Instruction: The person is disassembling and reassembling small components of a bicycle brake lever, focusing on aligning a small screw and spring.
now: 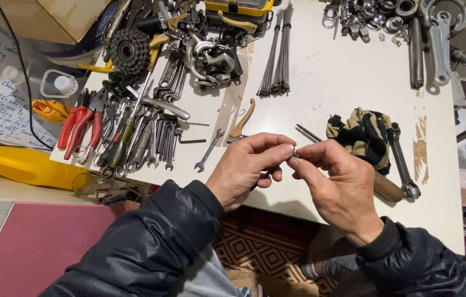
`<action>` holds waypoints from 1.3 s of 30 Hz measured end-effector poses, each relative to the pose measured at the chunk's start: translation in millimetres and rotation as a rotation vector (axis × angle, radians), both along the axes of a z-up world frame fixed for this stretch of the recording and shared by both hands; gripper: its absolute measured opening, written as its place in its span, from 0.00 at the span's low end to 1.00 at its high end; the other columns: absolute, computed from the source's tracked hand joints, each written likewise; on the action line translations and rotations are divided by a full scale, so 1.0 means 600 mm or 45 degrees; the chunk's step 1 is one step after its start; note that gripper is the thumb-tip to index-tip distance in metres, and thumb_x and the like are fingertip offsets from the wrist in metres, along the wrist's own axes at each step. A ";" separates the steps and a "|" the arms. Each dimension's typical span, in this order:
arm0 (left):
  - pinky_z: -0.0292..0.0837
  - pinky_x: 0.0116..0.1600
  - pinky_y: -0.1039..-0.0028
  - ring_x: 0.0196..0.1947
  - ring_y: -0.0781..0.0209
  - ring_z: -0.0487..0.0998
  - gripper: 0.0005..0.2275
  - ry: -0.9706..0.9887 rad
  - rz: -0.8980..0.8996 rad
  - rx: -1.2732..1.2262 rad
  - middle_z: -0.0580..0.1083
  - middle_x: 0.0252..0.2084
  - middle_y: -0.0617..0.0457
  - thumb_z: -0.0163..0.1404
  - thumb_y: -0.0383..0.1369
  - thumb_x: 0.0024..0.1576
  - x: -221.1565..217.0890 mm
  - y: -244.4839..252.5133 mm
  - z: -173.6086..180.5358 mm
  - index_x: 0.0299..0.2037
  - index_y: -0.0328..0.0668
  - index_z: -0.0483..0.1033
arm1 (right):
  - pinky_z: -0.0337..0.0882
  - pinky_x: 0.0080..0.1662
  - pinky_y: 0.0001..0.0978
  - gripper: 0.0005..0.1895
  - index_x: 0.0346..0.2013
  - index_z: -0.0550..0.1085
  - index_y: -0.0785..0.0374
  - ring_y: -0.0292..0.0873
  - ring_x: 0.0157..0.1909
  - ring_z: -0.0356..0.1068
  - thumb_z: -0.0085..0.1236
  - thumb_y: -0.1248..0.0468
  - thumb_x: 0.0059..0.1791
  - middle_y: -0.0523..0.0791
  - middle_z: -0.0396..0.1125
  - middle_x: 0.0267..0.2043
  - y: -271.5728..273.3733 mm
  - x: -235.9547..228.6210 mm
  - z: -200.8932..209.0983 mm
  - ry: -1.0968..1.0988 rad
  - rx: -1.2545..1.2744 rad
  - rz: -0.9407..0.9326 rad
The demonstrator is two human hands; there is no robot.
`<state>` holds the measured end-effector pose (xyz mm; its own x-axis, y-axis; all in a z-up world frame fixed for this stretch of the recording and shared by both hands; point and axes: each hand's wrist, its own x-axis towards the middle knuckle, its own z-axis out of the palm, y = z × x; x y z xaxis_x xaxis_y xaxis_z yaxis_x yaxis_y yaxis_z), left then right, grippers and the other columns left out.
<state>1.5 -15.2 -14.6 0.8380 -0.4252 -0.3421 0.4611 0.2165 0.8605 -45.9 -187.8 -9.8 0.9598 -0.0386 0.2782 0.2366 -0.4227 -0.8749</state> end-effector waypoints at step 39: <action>0.64 0.24 0.85 0.25 0.69 0.73 0.09 -0.073 0.272 0.060 0.74 0.31 0.52 0.54 0.29 0.58 0.024 0.042 -0.008 0.46 0.34 0.78 | 0.76 0.37 0.24 0.17 0.52 0.73 0.67 0.37 0.33 0.74 0.59 0.70 0.48 0.46 0.73 0.35 0.023 0.023 -0.007 0.180 0.192 0.157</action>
<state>16.0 10.1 -19.3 0.9258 -0.2208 -0.3068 0.3595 0.2631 0.8953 -32.4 -173.7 -13.8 0.9888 0.0503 0.1404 0.1487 -0.2605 -0.9540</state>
